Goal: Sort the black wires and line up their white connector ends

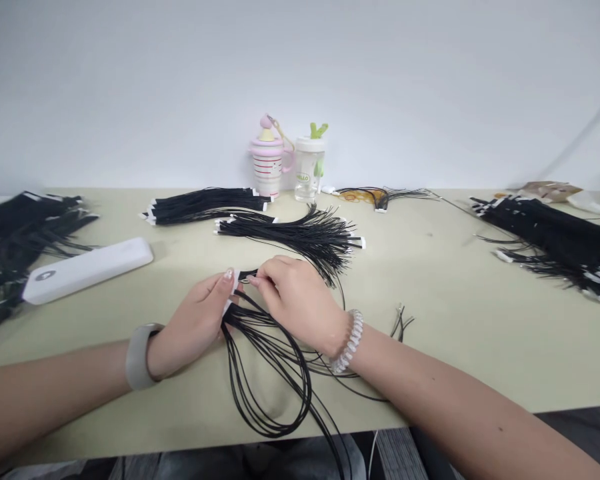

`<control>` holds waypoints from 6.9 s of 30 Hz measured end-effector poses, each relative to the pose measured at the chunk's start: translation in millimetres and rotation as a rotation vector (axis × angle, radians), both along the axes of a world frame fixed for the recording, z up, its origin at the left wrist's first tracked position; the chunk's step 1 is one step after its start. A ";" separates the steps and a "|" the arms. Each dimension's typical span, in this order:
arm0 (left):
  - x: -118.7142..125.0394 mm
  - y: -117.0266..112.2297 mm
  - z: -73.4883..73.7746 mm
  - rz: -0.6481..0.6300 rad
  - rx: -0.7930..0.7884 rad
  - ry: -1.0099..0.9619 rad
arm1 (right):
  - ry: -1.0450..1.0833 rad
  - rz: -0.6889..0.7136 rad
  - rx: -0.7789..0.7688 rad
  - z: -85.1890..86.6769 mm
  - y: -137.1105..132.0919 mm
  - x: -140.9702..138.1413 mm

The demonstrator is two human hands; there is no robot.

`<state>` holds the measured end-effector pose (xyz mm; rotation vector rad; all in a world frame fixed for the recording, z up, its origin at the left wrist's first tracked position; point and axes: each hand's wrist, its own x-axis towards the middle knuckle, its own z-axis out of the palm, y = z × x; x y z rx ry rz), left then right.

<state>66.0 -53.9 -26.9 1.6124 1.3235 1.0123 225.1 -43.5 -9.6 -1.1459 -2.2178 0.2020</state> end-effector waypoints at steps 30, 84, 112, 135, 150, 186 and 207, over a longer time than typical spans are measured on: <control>-2.2 2.1 -2.0 -0.105 0.050 0.006 | -0.117 0.079 -0.007 -0.2 3.9 -4.1; -0.3 2.1 -6.9 0.087 -0.088 -0.119 | -0.229 0.290 -0.253 20.6 -10.4 15.4; -0.4 2.4 -5.0 0.084 -0.129 -0.129 | 0.051 0.071 -0.086 15.5 1.6 18.1; -0.7 2.4 -6.9 0.087 -0.115 -0.112 | -0.088 0.138 -0.054 18.2 2.7 22.4; -2.2 0.8 -1.7 -0.068 0.002 -0.006 | -0.252 0.055 0.130 -6.3 5.3 0.4; -0.6 5.1 -2.0 -0.103 0.133 0.056 | -0.667 -0.004 0.665 -2.9 -3.5 -8.6; 0.5 9.1 -8.3 0.174 -0.230 -0.339 | -0.510 0.177 -0.409 43.0 5.4 62.7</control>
